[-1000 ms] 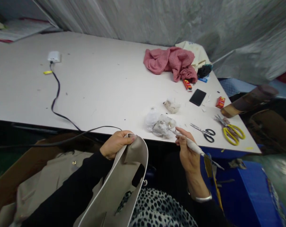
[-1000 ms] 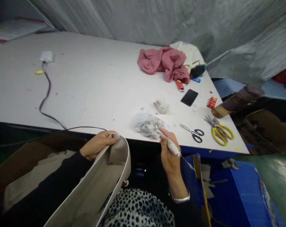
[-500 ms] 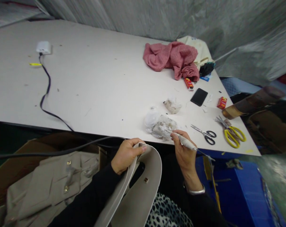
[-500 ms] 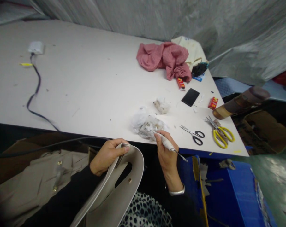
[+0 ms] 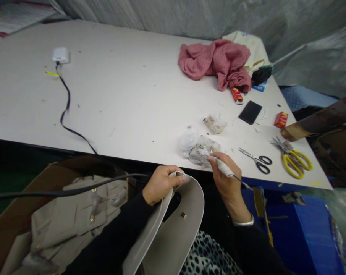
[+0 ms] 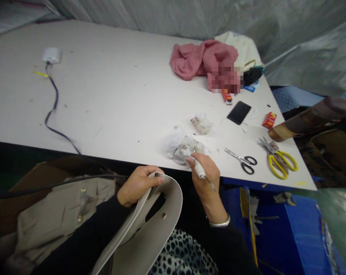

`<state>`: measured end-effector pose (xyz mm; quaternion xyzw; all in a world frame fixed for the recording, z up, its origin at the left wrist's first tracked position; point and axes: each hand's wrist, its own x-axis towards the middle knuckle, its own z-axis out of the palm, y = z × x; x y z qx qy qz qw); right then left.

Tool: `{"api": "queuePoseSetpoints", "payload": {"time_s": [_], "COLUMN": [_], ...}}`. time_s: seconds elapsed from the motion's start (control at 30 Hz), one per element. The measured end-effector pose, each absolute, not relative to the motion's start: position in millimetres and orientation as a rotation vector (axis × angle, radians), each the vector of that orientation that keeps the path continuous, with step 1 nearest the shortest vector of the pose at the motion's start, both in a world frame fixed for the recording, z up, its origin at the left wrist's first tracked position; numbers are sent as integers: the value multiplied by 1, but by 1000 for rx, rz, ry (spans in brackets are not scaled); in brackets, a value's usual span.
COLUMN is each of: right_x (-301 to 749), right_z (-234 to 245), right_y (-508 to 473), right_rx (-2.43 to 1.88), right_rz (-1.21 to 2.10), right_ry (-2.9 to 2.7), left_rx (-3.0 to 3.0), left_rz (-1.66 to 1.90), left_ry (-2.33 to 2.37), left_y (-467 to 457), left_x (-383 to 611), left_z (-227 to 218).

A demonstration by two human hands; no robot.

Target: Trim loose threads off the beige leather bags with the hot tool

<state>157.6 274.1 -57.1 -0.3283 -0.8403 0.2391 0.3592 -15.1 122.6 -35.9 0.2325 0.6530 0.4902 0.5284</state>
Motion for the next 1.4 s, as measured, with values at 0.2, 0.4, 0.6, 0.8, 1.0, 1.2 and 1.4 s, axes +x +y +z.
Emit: {"api": "queuePoseSetpoints", "payload": {"time_s": [0.2,0.4,0.6,0.8,1.0,1.2,1.4], "right_x": [164,167,170,172,168,171,165], "right_z": [-48,-46,-56,-52,-41,-64,-64], "right_y": [252,223,219,230,241,225,236], "right_rx": [-939,-898,-935,-860,-699,-609,-960], "right_rz": [914,1524,1555,1472,1499,1503,1098], "right_ry": [-1788,-1725,-1748,-1985,-2149,-1794,-1572], "left_rx": [602,696,709,693,629,560,433], "left_rz": [1134,1119,1093,1071,1079,1137,1269], "left_ry": [1619,1615,1620,1561,1477,1428,1448], "left_y": [124,125,122,120,121,121,119], "left_x": [-10,-6,-4,0,3,-2,-5], "left_z": [-35,-35,-33,-33,-38,-35,-37]}}
